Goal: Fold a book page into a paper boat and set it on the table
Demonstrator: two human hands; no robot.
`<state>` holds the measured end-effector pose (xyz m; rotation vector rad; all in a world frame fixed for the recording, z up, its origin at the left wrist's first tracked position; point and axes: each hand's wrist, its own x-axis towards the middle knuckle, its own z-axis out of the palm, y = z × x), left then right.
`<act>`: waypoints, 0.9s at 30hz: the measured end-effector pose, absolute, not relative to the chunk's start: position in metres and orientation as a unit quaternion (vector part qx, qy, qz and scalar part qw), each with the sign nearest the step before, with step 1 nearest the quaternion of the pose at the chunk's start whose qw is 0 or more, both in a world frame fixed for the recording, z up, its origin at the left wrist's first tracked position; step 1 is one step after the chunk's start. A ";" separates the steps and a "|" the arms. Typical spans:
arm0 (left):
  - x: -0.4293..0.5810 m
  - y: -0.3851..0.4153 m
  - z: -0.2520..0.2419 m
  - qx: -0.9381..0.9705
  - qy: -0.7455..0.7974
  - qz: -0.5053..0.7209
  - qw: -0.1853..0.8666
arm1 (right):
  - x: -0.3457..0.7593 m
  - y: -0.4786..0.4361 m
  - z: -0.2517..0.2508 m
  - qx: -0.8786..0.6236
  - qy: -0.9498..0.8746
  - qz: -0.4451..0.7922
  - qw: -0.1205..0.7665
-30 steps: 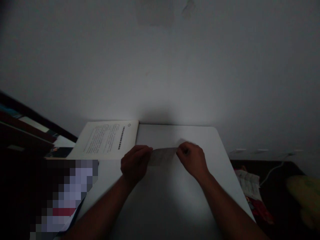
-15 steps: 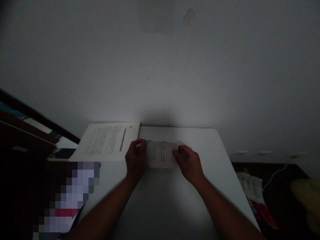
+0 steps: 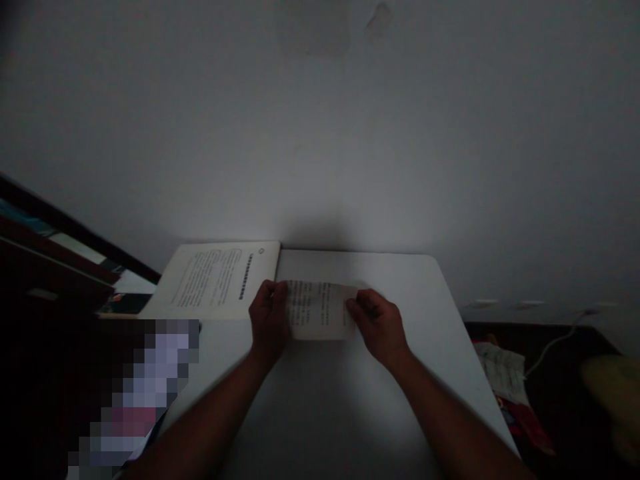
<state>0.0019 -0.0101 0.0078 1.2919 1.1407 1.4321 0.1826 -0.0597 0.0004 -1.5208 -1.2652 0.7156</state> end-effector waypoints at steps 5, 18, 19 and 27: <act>0.003 -0.010 0.006 0.518 0.456 0.571 0.445 | 0.183 -0.060 -0.002 -0.627 -0.504 0.314 0.504; -0.001 -0.010 0.005 0.555 0.455 0.512 0.472 | 0.186 -0.057 -0.007 -0.605 -0.404 0.377 0.573; -0.001 -0.010 0.004 0.545 0.449 0.511 0.490 | 0.187 -0.057 -0.006 -0.599 -0.395 0.385 0.580; 0.000 -0.011 0.005 0.510 0.375 0.508 0.584 | 0.193 -0.053 -0.008 -0.574 -0.321 0.411 0.632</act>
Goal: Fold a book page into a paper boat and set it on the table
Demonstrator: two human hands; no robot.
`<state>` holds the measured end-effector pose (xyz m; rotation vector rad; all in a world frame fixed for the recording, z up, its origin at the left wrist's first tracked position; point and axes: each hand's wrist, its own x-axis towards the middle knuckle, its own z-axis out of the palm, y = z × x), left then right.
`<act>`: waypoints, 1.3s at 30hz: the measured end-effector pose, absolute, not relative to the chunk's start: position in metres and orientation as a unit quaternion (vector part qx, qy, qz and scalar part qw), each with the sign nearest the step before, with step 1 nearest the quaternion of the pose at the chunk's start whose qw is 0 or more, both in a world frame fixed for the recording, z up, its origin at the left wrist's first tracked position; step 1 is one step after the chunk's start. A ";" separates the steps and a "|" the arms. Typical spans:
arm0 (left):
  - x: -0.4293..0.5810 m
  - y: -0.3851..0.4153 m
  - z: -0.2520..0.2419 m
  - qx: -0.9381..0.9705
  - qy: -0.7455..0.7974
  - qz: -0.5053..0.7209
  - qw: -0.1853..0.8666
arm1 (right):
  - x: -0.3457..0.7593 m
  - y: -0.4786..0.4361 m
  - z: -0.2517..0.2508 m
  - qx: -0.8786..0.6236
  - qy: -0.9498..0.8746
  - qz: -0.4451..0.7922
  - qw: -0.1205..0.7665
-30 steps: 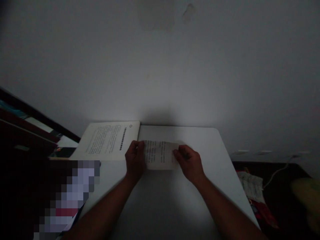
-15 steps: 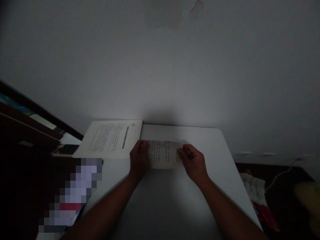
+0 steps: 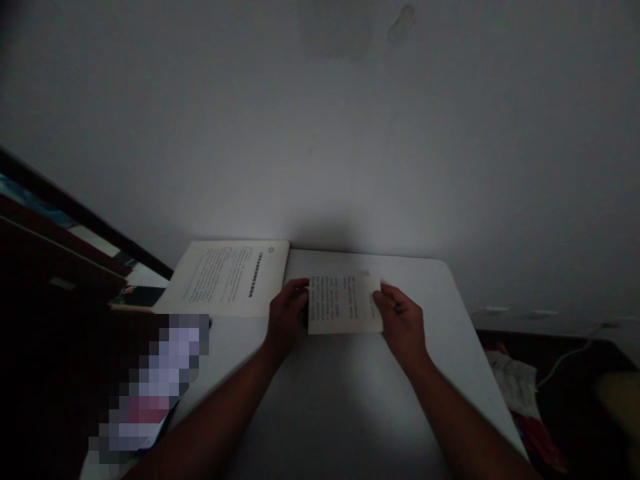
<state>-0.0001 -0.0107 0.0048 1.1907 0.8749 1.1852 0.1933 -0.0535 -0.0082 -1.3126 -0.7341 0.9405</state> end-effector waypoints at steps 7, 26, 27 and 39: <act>-0.001 -0.010 0.003 0.541 0.338 0.501 0.585 | 0.191 -0.055 -0.003 -0.587 -0.320 0.409 0.621; 0.004 -0.005 0.001 0.547 0.450 0.495 0.503 | 0.199 -0.055 -0.001 -0.592 -0.339 0.279 0.676; 0.003 -0.005 0.002 0.548 0.455 0.504 0.488 | 0.200 -0.055 -0.001 -0.598 -0.355 0.236 0.678; 0.001 -0.006 0.003 0.570 0.503 0.507 0.407 | 0.175 -0.075 0.019 -0.454 -0.825 0.026 0.337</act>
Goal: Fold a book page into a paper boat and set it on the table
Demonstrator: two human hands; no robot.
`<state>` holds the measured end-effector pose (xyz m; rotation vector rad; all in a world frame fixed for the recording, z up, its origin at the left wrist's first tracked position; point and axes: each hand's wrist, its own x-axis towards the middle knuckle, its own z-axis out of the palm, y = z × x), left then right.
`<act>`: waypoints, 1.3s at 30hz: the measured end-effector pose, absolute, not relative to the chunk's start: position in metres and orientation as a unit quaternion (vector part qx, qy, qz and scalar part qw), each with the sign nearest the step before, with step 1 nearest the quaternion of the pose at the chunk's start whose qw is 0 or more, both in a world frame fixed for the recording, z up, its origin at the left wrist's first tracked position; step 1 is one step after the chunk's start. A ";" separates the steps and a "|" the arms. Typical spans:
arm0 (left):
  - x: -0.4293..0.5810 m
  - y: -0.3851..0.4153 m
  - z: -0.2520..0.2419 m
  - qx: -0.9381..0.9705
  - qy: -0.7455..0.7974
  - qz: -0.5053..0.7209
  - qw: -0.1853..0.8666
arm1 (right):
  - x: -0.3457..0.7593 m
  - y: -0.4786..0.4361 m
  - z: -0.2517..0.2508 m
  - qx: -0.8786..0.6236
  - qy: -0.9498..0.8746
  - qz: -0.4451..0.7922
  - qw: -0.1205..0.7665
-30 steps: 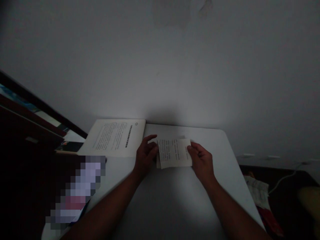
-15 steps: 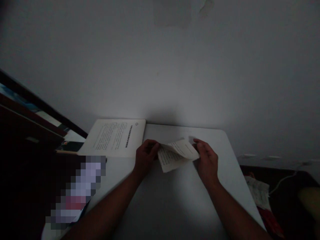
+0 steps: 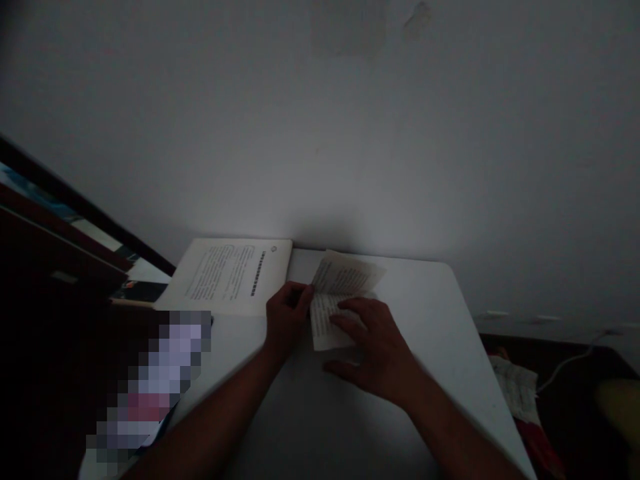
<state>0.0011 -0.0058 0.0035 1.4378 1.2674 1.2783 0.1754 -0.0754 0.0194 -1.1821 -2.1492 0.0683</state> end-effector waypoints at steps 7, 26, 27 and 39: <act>-0.002 -0.006 0.005 0.647 0.557 0.447 0.269 | 0.181 -0.071 0.011 -0.446 -0.842 0.009 0.304; -0.004 -0.012 0.010 0.847 0.466 0.200 0.160 | 0.187 -0.067 0.009 -0.511 -0.820 0.097 0.239; -0.003 -0.012 0.010 0.851 0.467 0.183 0.155 | 0.188 -0.067 0.009 -0.511 -0.819 0.103 0.238; -0.005 -0.011 0.014 0.855 0.478 0.129 0.156 | 0.190 -0.063 0.007 -0.513 -0.795 0.145 0.289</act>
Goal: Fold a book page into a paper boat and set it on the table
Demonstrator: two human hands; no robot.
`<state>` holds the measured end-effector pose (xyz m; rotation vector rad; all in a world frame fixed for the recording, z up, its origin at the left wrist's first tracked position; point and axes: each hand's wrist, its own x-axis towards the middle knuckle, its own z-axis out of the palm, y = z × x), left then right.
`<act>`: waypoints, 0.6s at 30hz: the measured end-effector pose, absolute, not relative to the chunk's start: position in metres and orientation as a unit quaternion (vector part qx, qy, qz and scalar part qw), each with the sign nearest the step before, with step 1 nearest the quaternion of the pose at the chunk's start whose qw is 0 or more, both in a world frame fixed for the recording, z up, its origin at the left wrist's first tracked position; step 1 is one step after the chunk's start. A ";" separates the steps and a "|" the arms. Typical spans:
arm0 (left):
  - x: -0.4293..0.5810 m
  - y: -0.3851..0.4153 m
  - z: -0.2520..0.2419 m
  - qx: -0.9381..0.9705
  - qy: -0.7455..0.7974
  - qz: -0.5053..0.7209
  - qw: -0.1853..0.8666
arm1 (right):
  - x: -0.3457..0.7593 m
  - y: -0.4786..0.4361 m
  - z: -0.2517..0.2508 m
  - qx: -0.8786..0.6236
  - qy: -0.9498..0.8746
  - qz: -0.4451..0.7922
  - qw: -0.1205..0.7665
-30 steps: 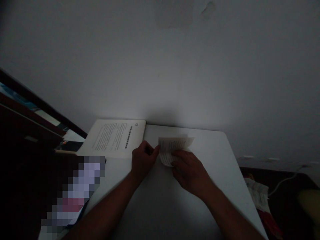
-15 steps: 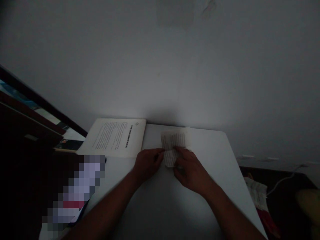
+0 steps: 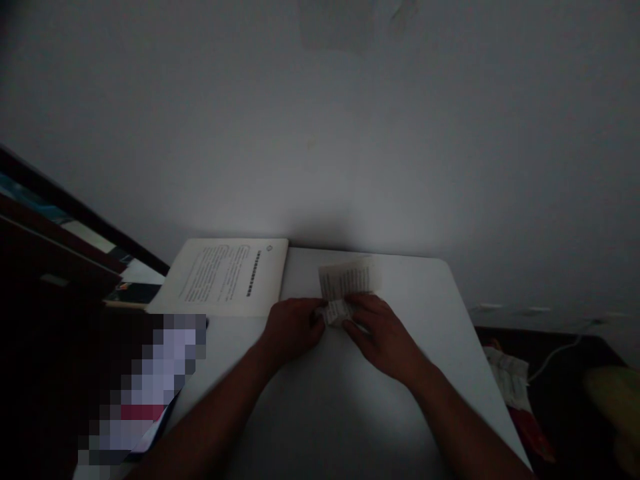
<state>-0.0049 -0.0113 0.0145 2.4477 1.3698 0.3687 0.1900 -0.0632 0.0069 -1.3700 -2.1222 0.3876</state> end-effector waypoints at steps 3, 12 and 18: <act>-0.004 -0.011 0.017 0.855 0.483 0.116 0.148 | 0.190 -0.063 0.009 -0.522 -0.781 0.166 0.301; -0.002 -0.012 0.018 0.856 0.489 0.089 0.141 | 0.191 -0.063 0.013 -0.582 -0.739 0.143 0.307; 0.001 -0.012 0.016 0.852 0.500 0.092 0.127 | 0.192 -0.062 0.010 -0.664 -0.713 0.084 0.208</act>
